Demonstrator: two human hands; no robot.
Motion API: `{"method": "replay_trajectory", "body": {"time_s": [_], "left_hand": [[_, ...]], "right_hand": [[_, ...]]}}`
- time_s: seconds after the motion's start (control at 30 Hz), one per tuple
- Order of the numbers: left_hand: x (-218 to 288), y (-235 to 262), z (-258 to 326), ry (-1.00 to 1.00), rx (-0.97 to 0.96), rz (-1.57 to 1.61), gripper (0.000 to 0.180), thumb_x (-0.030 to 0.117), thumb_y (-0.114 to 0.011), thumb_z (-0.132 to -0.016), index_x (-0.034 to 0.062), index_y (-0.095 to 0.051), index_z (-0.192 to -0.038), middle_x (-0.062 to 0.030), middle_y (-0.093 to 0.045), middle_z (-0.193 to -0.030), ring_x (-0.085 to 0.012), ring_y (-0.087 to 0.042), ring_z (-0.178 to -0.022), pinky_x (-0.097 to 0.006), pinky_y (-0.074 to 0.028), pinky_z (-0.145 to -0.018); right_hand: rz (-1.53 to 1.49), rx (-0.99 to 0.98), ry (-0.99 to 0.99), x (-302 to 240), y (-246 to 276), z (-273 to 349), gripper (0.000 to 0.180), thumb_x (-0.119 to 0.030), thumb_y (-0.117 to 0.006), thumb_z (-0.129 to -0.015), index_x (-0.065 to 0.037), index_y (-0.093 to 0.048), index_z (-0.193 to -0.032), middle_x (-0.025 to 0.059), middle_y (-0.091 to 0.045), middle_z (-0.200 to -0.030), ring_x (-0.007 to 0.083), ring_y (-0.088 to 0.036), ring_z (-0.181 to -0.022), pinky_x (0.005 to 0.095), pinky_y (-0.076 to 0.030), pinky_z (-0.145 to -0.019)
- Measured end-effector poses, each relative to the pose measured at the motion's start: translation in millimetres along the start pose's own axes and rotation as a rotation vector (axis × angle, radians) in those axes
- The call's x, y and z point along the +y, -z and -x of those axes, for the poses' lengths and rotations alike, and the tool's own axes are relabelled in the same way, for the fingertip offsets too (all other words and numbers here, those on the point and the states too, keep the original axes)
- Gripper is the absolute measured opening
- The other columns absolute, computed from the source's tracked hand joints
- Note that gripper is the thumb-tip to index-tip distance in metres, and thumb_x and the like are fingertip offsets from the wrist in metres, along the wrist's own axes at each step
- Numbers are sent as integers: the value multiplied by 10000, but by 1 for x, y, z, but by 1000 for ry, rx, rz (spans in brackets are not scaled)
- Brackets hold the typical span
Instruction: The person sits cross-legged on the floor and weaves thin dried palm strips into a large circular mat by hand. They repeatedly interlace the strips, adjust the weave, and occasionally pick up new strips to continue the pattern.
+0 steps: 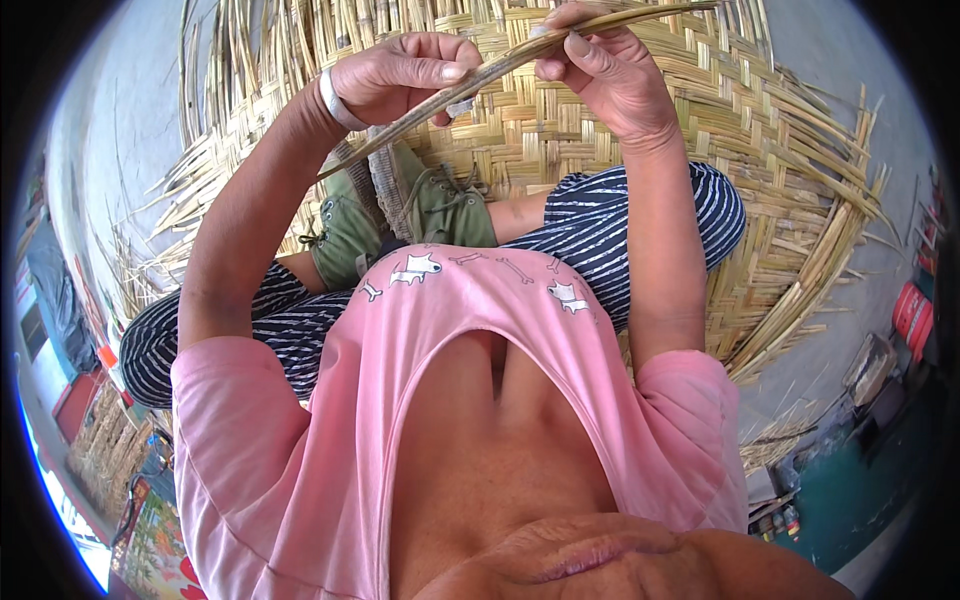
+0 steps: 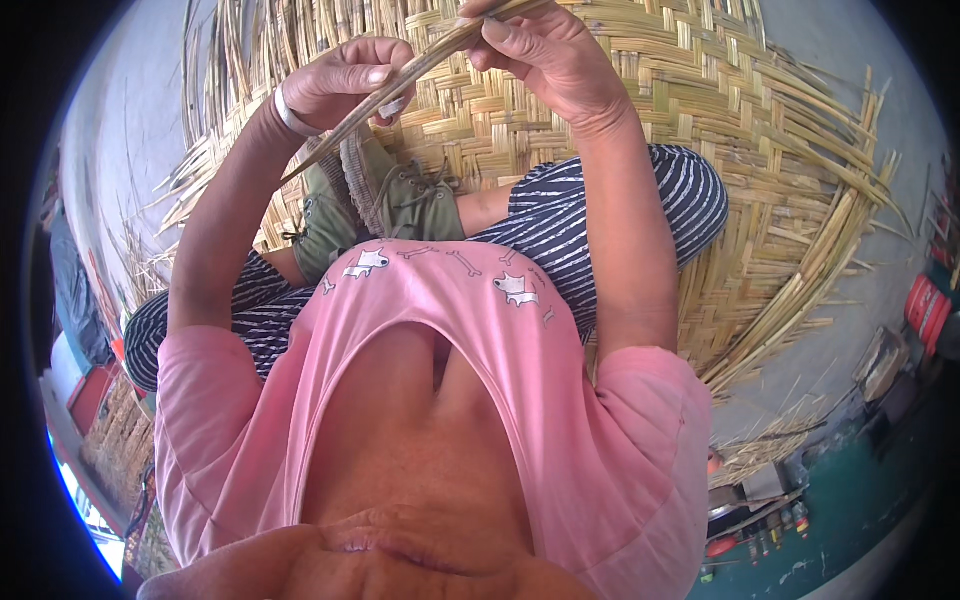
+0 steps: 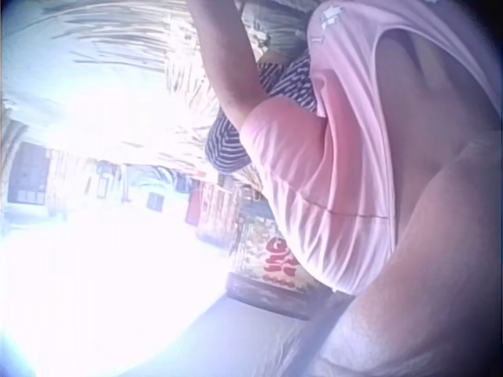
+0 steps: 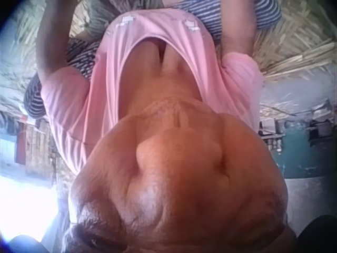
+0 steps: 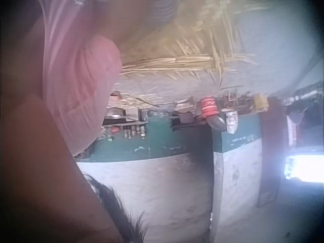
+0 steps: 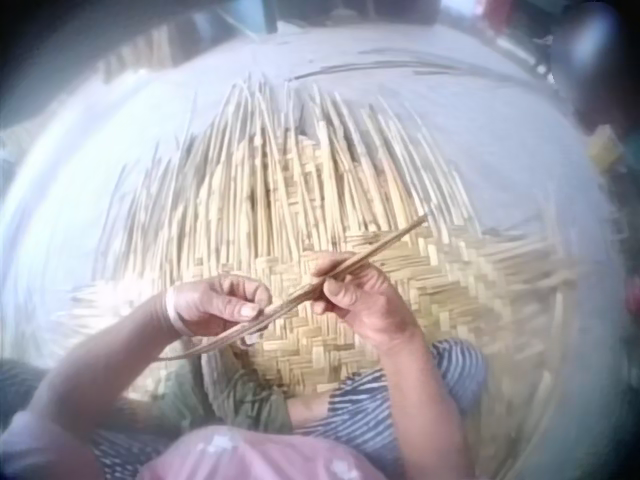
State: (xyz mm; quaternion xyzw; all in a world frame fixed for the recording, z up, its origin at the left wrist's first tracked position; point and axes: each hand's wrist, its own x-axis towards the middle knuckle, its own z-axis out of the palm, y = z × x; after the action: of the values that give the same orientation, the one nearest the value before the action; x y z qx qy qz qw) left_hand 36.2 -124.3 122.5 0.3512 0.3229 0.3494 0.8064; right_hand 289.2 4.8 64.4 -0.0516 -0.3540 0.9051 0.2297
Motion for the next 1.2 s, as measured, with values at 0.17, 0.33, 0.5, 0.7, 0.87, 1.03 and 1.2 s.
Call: {"method": "replay_trajectory", "body": {"time_s": [0.17,0.33,0.5,0.7,0.87,1.03,1.2], "left_hand": [[-1,-9,-6,-13,306,-297,208,278,-714,-993,75,-667,-998,9,-690,-870,-64,-619,-739,-247,-516,-656],[-9,-6,-14,-54,575,-975,241,252,-687,-1014,20,-624,-1037,-23,-674,-845,-83,-622,-783,-258,-507,-683],[-7,-19,-24,157,719,-1013,282,277,-693,-1004,0,-655,-1037,-36,-674,-752,-95,-621,-648,-272,-514,-598],[-7,-1,-16,368,723,-760,368,357,-689,-1006,-4,-738,-1055,-51,-711,-751,-91,-645,-617,-257,-557,-589],[-3,16,8,395,645,-889,338,337,-738,-963,2,-773,-978,-68,-757,-807,-127,-703,-687,-290,-589,-694],[5,30,11,404,663,-1123,306,331,-716,-962,36,-776,-904,-42,-742,-781,-133,-696,-712,-316,-562,-717],[20,23,26,384,649,-786,251,294,-742,-957,46,-780,-955,-41,-753,-813,-105,-702,-701,-273,-559,-653]], "right_hand": [[38,163,-83,-7,-15,-3,238,-122,-693,-991,-61,-695,-1221,52,-741,-971,115,-698,-809,237,-578,-705],[403,379,-205,-1,-19,-9,259,-134,-698,-994,-63,-689,-1242,20,-720,-900,82,-664,-740,202,-543,-637],[641,460,-113,24,-8,-19,242,-121,-679,-996,-27,-696,-1218,22,-713,-896,95,-651,-714,234,-547,-613],[604,726,-127,28,9,-27,225,-193,-679,-1005,-29,-697,-1157,48,-693,-883,134,-647,-736,280,-565,-648],[294,625,-143,21,7,-24,291,-345,-673,-1017,-59,-701,-1066,58,-708,-915,151,-667,-797,305,-574,-737],[494,787,8,27,28,-26,306,-345,-673,-1014,-44,-717,-1036,61,-733,-889,164,-678,-731,328,-575,-686],[1347,947,-96,26,52,-31,310,-290,-668,-1017,15,-722,-1033,85,-740,-836,186,-688,-678,339,-554,-633]]}}
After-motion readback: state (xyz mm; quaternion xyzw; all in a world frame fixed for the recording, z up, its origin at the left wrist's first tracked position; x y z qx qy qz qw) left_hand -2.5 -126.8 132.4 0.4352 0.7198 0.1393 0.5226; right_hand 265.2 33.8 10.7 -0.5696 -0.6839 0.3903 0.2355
